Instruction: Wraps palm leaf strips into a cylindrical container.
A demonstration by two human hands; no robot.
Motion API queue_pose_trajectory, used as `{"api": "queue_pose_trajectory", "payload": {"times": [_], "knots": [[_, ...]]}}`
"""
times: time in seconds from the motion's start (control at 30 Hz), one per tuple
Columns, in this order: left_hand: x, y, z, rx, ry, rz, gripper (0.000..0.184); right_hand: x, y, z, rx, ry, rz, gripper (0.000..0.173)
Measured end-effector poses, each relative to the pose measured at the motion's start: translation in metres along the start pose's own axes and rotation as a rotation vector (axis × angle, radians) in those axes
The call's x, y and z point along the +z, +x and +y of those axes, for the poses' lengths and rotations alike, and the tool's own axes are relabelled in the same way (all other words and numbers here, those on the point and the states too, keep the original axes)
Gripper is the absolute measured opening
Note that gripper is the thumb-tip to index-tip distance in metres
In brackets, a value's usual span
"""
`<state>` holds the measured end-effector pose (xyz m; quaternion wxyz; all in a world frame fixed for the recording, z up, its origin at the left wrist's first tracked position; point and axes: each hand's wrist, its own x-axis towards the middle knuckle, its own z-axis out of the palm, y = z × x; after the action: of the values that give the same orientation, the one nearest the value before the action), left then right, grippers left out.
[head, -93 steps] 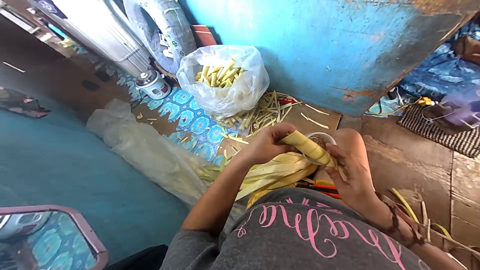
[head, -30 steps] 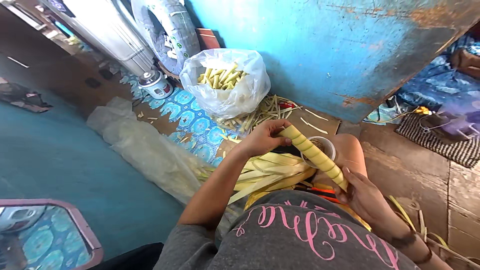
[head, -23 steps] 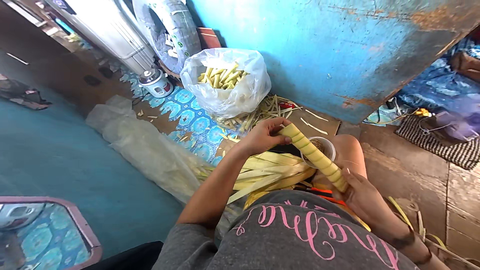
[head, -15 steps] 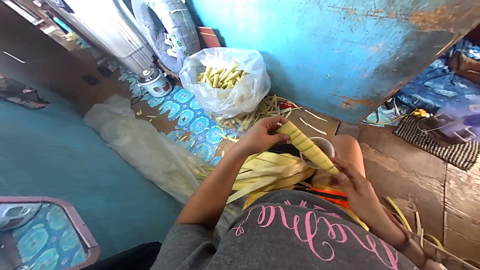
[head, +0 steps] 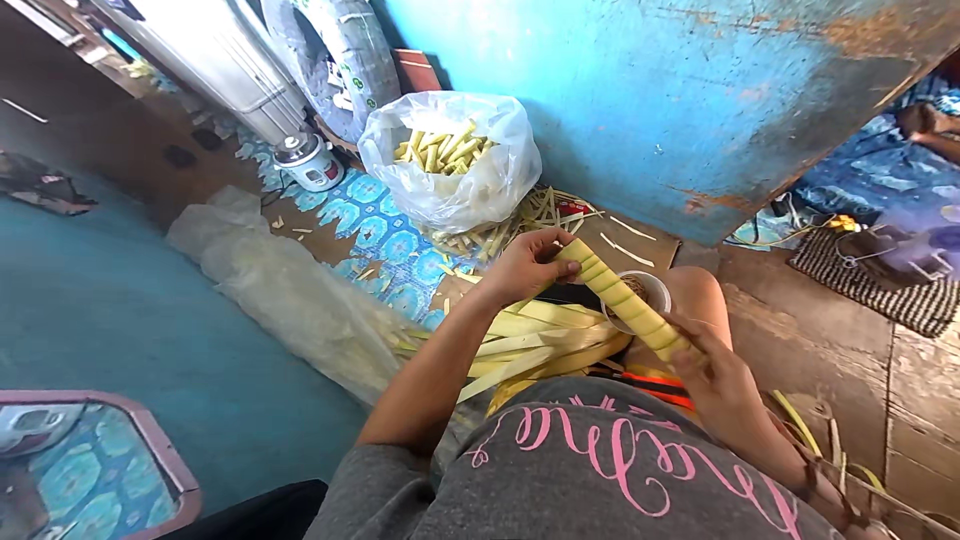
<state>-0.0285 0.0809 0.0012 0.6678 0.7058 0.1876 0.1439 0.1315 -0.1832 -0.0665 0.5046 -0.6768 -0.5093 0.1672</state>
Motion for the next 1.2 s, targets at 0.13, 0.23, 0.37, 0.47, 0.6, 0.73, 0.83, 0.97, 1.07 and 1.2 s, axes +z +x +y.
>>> {"api": "queue_pose_trajectory", "payload": {"times": [0.13,0.23,0.37,0.47,0.6,0.73,0.83,0.97,1.07,1.2], "knots": [[-0.003,0.001,-0.003,0.024,0.030,0.003,0.031,-0.002,0.004,0.006,-0.093,-0.135,0.011,0.059],[-0.007,0.000,-0.010,0.084,0.026,-0.036,0.030,-0.008,0.002,-0.003,0.309,0.517,-0.126,0.049],[-0.001,-0.002,-0.020,0.107,-0.107,-0.026,0.020,-0.018,-0.001,-0.009,0.575,0.898,-0.307,0.053],[0.004,-0.002,-0.038,0.076,-0.245,0.035,0.018,-0.021,-0.003,-0.007,0.614,1.025,-0.484,0.052],[0.003,-0.013,-0.071,0.051,-0.205,0.089,0.021,-0.018,0.001,-0.004,0.660,1.046,-0.695,0.057],[-0.006,-0.027,-0.087,0.016,-0.367,0.091,0.021,-0.012,0.038,0.004,0.564,0.474,-0.678,0.044],[-0.014,-0.033,-0.087,0.051,-0.438,0.086,0.023,0.013,0.077,0.051,0.285,-0.235,-0.539,0.029],[-0.021,-0.046,-0.079,0.083,-0.424,0.089,0.017,0.043,0.104,0.058,0.385,-0.611,-0.556,0.011],[-0.027,-0.053,-0.073,0.085,-0.425,0.115,0.015,0.071,0.103,0.099,0.398,-0.757,-0.613,0.009],[-0.032,-0.055,-0.071,0.107,-0.472,0.118,0.016,0.075,0.109,0.121,0.325,-0.844,-0.651,0.008]]}}
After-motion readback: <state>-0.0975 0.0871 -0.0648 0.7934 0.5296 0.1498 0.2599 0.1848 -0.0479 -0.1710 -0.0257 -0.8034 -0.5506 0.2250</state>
